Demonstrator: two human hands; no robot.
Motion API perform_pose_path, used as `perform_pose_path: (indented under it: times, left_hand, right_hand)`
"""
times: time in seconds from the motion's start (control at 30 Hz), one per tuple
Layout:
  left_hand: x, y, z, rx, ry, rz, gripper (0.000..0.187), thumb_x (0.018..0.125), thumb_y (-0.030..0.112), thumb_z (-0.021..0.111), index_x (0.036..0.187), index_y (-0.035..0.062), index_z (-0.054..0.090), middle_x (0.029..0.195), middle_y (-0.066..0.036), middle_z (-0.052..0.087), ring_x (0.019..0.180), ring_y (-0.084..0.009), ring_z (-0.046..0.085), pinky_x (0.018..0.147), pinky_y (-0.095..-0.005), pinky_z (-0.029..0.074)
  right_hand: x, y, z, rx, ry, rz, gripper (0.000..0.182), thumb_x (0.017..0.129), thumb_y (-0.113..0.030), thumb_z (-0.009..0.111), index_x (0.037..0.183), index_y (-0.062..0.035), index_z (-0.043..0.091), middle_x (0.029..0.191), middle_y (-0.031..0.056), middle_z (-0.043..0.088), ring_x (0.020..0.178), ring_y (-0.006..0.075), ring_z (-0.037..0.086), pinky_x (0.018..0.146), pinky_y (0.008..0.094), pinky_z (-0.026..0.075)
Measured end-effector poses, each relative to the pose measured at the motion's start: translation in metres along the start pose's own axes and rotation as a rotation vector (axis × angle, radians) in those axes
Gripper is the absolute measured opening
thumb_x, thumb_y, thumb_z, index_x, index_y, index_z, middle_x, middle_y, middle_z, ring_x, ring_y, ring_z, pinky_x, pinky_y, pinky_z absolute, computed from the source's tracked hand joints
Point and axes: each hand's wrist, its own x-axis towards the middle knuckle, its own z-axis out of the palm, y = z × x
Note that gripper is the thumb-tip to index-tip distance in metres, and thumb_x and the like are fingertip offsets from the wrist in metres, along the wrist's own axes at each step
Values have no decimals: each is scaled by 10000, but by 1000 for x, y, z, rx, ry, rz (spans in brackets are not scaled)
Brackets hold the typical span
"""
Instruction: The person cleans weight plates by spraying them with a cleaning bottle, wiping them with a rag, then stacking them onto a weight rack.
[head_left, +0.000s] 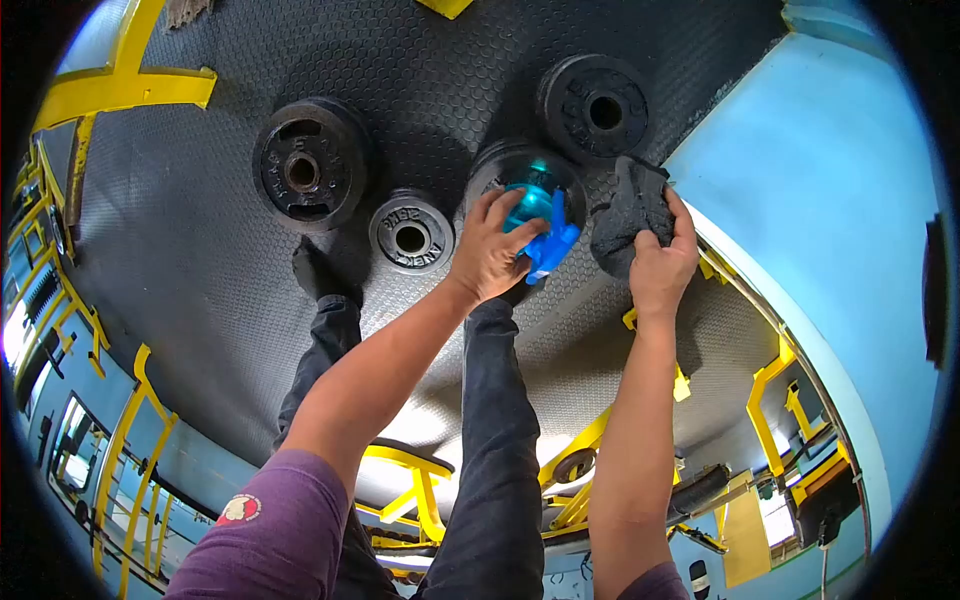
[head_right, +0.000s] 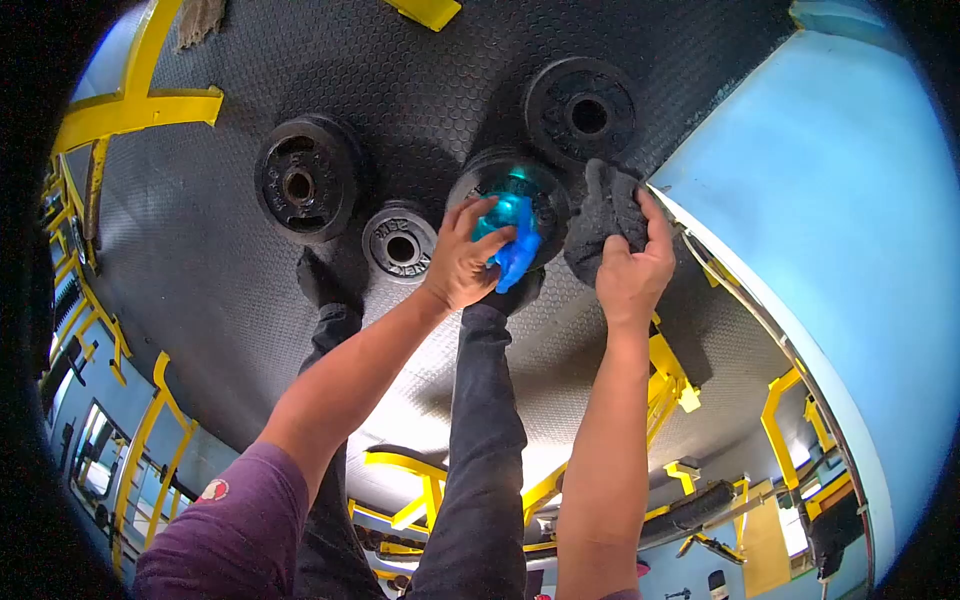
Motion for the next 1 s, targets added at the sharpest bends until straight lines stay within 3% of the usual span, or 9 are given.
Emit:
perform_pose_path:
  times: [0.07, 0.23, 0.43, 0.6, 0.67, 0.73, 0.8, 0.93, 1.0]
  left_hand:
    - [-7, -1, 1, -4, 162, -90, 501, 661, 169, 850, 1121, 178, 653, 1313, -201, 509, 1199, -434, 477, 973, -499, 423]
    - [-13, -15, -4, -30, 254, -147, 552, 634, 173, 821, 1148, 228, 627, 1356, -198, 494, 1226, -470, 453, 998, -529, 425]
    - [-7, -30, -17, -131, 111, -104, 604, 651, 156, 804, 1216, 236, 607, 1400, -209, 452, 1289, -475, 411, 1059, -517, 401]
    - [-6, -35, -20, -183, -7, -235, 888, 611, 165, 823, 1412, 295, 463, 1494, -232, 342, 1329, -479, 373, 1102, -522, 372]
    - [-5, -31, -28, -180, 6, -240, 899, 620, 174, 821, 1430, 292, 449, 1499, -238, 334, 1338, -482, 363, 1104, -527, 367]
    - [-8, -30, -39, -170, 21, -243, 910, 629, 183, 818, 1448, 288, 435, 1505, -243, 325, 1347, -485, 352, 1105, -531, 363]
    - [-17, -34, -61, -73, -43, -290, 952, 684, 351, 855, 1495, 239, 369, 1527, -262, 273, 1375, -486, 314, 1110, -543, 332]
    - [-49, -62, -122, -70, 92, -370, 869, 716, 227, 800, 1480, 157, 392, 1474, -246, 389, 1364, -429, 383, 1098, -482, 377]
    - [-66, -97, -147, -579, 233, -625, 815, 769, 194, 769, 1485, 139, 385, 1427, -235, 462, 1335, -355, 459, 1088, -422, 382]
  right_hand:
    - [4, -12, 2, 28, -18, -4, 526, 724, 13, 522, 1245, 42, 592, 1220, 228, 631, 1160, 347, 596, 1065, 391, 404]
    - [7, -43, 17, 116, -79, -73, 529, 723, 15, 518, 1247, 41, 588, 1231, 223, 617, 1158, 337, 591, 1066, 395, 404]
    - [-9, -57, 45, 109, -101, -46, 509, 739, 9, 511, 1241, 33, 595, 1241, 214, 613, 1149, 332, 596, 1057, 395, 415]
    - [-14, -49, 35, 116, -29, -63, 527, 732, 38, 495, 1251, 55, 581, 1234, 194, 612, 1142, 292, 595, 1043, 375, 430]
    - [-17, -80, 24, 136, 34, -64, 544, 734, 61, 471, 1271, 83, 557, 1233, 173, 606, 1138, 255, 587, 1028, 348, 443]
    - [-16, -108, 10, 131, 29, -232, 531, 750, 67, 457, 1270, 74, 560, 1243, 173, 600, 1122, 258, 596, 1016, 362, 455]
    - [-17, -146, 9, 167, 15, -336, 530, 750, 73, 450, 1268, 70, 563, 1243, 178, 599, 1109, 259, 603, 1010, 369, 459]
    - [-29, -216, 61, 210, -314, -567, 552, 757, 52, 455, 1303, 55, 539, 1242, 179, 611, 1159, 278, 585, 1032, 365, 444]
    - [-42, -225, 122, 256, -461, -496, 548, 758, 45, 458, 1297, 27, 558, 1247, 174, 612, 1182, 259, 571, 1048, 356, 417]
